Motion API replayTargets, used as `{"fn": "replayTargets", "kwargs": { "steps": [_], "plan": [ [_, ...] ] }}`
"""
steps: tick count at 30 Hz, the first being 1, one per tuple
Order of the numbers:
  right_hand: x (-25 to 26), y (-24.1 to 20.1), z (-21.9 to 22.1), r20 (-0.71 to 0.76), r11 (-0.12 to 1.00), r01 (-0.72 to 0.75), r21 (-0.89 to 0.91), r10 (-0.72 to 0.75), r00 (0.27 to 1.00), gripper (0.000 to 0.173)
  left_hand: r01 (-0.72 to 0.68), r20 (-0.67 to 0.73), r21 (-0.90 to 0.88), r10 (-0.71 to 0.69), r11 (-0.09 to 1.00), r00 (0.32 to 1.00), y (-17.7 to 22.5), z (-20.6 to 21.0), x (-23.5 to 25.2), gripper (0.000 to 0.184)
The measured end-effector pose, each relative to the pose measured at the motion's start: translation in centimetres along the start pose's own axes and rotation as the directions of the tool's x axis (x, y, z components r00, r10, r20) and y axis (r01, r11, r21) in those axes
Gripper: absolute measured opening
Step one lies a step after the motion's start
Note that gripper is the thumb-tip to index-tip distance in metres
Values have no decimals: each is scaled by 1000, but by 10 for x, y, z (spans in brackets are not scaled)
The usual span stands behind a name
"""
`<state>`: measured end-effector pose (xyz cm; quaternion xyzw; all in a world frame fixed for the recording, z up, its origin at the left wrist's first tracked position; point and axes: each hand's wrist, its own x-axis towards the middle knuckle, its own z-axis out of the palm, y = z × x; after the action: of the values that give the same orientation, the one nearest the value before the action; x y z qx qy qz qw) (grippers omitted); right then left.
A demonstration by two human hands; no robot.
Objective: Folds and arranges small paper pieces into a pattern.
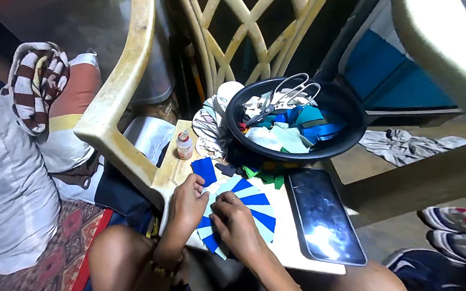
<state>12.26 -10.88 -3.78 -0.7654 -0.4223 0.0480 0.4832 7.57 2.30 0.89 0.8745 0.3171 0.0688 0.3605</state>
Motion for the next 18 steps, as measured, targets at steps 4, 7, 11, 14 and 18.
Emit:
{"fn": "replayTargets", "kwargs": {
  "steps": [4,7,11,14,18],
  "plan": [
    [-1,-1,-7,-19,998,27,50,-26,999,13,14,-20,-15,-14,1000,1000,0,-1,-1,27],
    [0,3,-23,-152,994,98,55,-88,984,15,50,-71,-85,-56,995,996,-3,0,-8,24],
    [-1,17,-55,-300,993,121,7,-113,947,17,93,-144,-177,-119,980,982,-10,0,-24,18],
    [-6,26,-75,-350,996,90,7,-82,933,17,111,-184,-243,-158,964,970,-13,2,-36,15],
    [-8,31,-89,-393,996,83,42,-60,917,18,97,-242,-378,-199,921,950,-17,11,-45,15]
  ]
}}
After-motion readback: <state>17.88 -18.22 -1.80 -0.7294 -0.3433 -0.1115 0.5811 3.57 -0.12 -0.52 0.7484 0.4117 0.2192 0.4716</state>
